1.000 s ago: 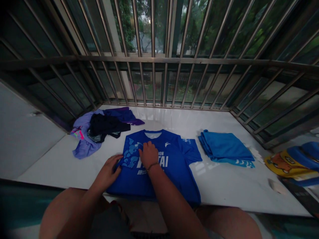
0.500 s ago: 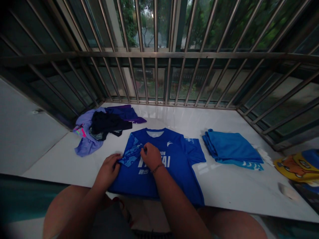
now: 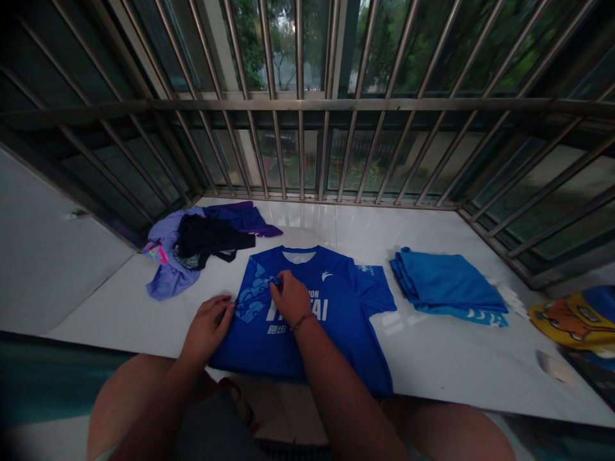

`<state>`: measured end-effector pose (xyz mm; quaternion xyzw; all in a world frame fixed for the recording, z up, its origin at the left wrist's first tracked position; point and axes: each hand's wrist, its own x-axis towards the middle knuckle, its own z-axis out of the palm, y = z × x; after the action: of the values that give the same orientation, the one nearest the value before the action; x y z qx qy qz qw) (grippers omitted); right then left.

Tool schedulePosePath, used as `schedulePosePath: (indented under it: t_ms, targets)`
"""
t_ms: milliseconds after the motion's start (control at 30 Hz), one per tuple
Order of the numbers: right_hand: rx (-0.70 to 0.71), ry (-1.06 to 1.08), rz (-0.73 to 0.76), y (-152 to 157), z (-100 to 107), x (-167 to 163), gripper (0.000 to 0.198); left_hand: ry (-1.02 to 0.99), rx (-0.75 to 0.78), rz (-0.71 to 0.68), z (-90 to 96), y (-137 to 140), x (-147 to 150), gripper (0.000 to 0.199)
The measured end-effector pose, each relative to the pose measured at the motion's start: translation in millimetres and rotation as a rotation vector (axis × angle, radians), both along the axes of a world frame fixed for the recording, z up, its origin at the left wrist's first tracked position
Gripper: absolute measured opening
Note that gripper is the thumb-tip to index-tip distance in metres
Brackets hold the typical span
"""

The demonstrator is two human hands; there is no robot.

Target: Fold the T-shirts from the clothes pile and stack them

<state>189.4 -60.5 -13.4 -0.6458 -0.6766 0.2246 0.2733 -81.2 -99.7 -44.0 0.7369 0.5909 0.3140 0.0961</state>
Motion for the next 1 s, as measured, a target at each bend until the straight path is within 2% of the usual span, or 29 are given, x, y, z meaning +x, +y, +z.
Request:
schedulePosePath:
  t_ms: [167, 333, 433, 600, 767, 900, 1000]
  targets:
    - [0.036, -0.032, -0.001, 0, -1, 0, 0.025, 0.020, -0.003, -0.049, -4.1, 4, -4, 0.028]
    - [0.056, -0.067, -0.025, 0, 0, -2, 0.026, 0.029, -0.016, -0.100, -3.1, 4, -3, 0.031]
    - [0.080, -0.122, 0.039, -2, 2, -3, 0.024, 0.019, -0.013, -0.098, -1.6, 2, -1, 0.032]
    - [0.223, -0.261, 0.217, -6, 2, -5, 0.023, -0.065, -0.054, -0.043, -0.3, 5, -2, 0.041]
    - [0.237, -0.344, 0.329, -6, -3, -9, 0.024, -0.099, -0.097, 0.024, 9.5, 41, 8, 0.049]
    - [0.229, -0.359, 0.322, -5, -3, -9, 0.023, 0.125, -0.126, -0.043, 18.2, 85, 46, 0.051]
    - [0.220, -0.364, 0.316, -5, -1, -8, 0.022, 0.327, -0.203, -0.006, 18.3, 104, 75, 0.058]
